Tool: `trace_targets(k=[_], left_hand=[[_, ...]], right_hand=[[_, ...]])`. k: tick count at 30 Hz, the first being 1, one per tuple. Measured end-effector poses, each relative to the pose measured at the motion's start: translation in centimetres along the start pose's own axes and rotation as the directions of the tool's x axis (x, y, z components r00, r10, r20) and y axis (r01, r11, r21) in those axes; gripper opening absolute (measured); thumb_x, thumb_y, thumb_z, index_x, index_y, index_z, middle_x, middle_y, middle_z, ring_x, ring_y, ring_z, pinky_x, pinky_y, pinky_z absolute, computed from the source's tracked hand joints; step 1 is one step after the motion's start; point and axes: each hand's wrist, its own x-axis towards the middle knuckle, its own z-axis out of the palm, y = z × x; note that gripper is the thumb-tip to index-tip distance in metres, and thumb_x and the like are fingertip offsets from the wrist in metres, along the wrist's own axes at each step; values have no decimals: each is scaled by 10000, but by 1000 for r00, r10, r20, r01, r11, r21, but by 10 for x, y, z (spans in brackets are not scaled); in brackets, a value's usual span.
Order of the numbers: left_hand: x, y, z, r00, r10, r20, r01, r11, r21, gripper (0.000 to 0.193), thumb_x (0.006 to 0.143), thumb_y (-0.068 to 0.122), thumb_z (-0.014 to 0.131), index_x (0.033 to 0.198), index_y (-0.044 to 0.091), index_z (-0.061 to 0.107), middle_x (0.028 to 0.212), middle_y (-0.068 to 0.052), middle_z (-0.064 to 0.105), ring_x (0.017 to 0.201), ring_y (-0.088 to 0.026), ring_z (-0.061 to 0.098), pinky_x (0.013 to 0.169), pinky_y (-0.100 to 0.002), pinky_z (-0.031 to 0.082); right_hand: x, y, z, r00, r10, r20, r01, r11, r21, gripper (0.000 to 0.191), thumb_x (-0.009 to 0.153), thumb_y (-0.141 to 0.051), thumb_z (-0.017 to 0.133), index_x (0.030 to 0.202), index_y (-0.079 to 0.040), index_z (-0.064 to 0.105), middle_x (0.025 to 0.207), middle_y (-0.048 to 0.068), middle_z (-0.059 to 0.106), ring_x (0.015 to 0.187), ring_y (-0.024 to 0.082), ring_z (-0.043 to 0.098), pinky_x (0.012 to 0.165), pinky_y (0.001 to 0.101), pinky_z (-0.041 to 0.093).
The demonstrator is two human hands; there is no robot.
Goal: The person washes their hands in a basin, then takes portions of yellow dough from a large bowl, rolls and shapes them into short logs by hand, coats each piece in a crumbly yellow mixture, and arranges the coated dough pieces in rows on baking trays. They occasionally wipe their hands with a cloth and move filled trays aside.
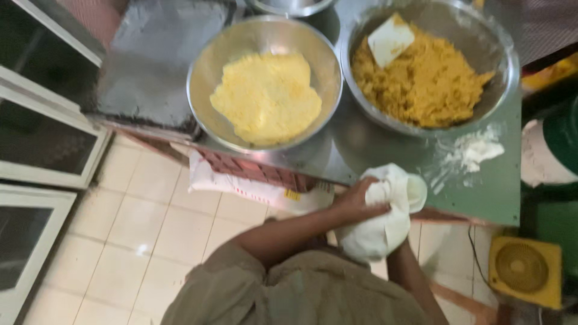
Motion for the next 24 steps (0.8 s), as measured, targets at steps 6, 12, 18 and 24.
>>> trace_targets(k=[6,12,18,24], left_hand=[[-9,8,-6,997,71,-22,-63,963,261,613,791,589,734,1223,158,673,1085,-143,754,973,-360,722,829,-489,564],[-7,-8,17,967,212,139,-222,974,54,518,848,478,689,1215,113,720,1122,-150,760,1026,-338,723,917,-477,558],[11,-61,-14,904,-9,428,426,-88,-900,611,844,461,665,1197,-38,664,1168,-233,699,1081,-341,688,1002,-481,529],[6,-61,37,922,-125,366,381,138,-914,611,890,463,633,1292,4,611,1258,-197,669,1158,-312,656,1046,-451,499]], right_hand=[[-53,-30,-56,992,-95,-82,97,995,17,665,960,-366,583,1515,-40,417,1413,139,557,1230,277,579,996,427,500],[-48,-4,-43,992,78,102,-96,976,194,662,957,-312,621,1510,1,436,1394,154,584,1211,274,608,987,419,520],[-43,-61,-33,988,-106,109,113,992,-59,631,944,-234,642,1492,29,473,1371,176,597,1204,285,614,989,414,518],[-27,-3,31,808,-27,589,459,655,-600,585,965,-241,623,1468,28,492,1349,179,606,1194,285,617,987,416,516]])
